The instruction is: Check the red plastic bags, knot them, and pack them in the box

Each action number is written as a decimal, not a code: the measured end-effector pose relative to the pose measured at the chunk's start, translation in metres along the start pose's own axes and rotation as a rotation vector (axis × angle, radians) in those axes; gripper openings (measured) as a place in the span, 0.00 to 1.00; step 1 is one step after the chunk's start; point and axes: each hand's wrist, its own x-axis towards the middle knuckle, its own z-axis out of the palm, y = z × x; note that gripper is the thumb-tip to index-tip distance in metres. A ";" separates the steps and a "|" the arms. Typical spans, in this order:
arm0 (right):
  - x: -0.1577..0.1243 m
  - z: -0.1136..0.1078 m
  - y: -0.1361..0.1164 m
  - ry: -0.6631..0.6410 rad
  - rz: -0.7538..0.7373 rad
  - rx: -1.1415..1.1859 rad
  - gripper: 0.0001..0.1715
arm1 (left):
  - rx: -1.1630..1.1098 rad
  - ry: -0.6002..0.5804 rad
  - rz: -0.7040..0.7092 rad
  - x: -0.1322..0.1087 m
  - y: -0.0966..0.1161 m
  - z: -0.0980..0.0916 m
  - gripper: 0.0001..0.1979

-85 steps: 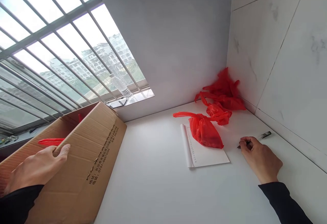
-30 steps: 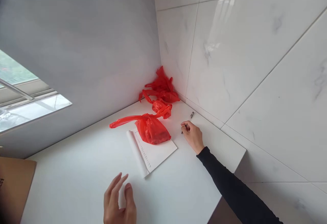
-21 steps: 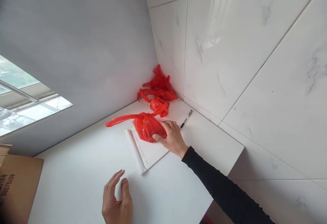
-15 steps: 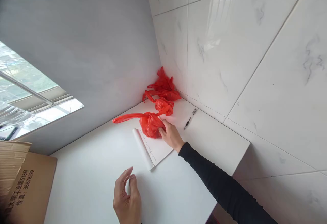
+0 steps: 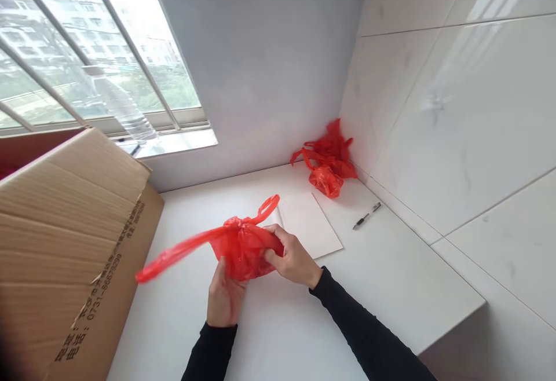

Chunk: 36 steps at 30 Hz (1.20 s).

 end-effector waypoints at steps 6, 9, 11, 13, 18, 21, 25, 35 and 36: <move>-0.009 0.013 0.012 0.001 0.032 0.063 0.23 | 0.035 0.118 0.042 0.003 -0.002 -0.011 0.32; -0.008 0.013 0.016 0.080 0.070 -0.001 0.17 | 0.057 0.112 0.035 0.006 -0.002 -0.013 0.31; -0.007 0.012 0.017 0.123 0.079 -0.060 0.15 | 0.069 0.124 0.044 0.009 -0.001 -0.015 0.31; -0.006 0.010 0.016 0.155 0.073 -0.079 0.18 | 0.078 0.129 0.058 0.010 -0.001 -0.016 0.30; -0.002 0.009 0.012 0.224 0.066 -0.084 0.17 | 0.124 0.103 0.106 0.014 -0.003 -0.024 0.32; 0.000 0.007 0.011 0.270 0.014 -0.107 0.14 | 0.204 0.202 0.168 0.017 0.002 -0.032 0.30; -0.002 0.005 0.010 0.286 -0.048 -0.149 0.11 | 0.374 0.243 0.387 0.010 0.015 -0.035 0.29; -0.011 0.004 0.011 0.295 -0.092 -0.271 0.08 | 1.073 0.271 0.808 0.005 0.021 -0.035 0.08; -0.011 0.004 0.011 0.324 -0.084 -0.278 0.08 | 1.073 0.325 0.786 0.005 0.022 -0.037 0.09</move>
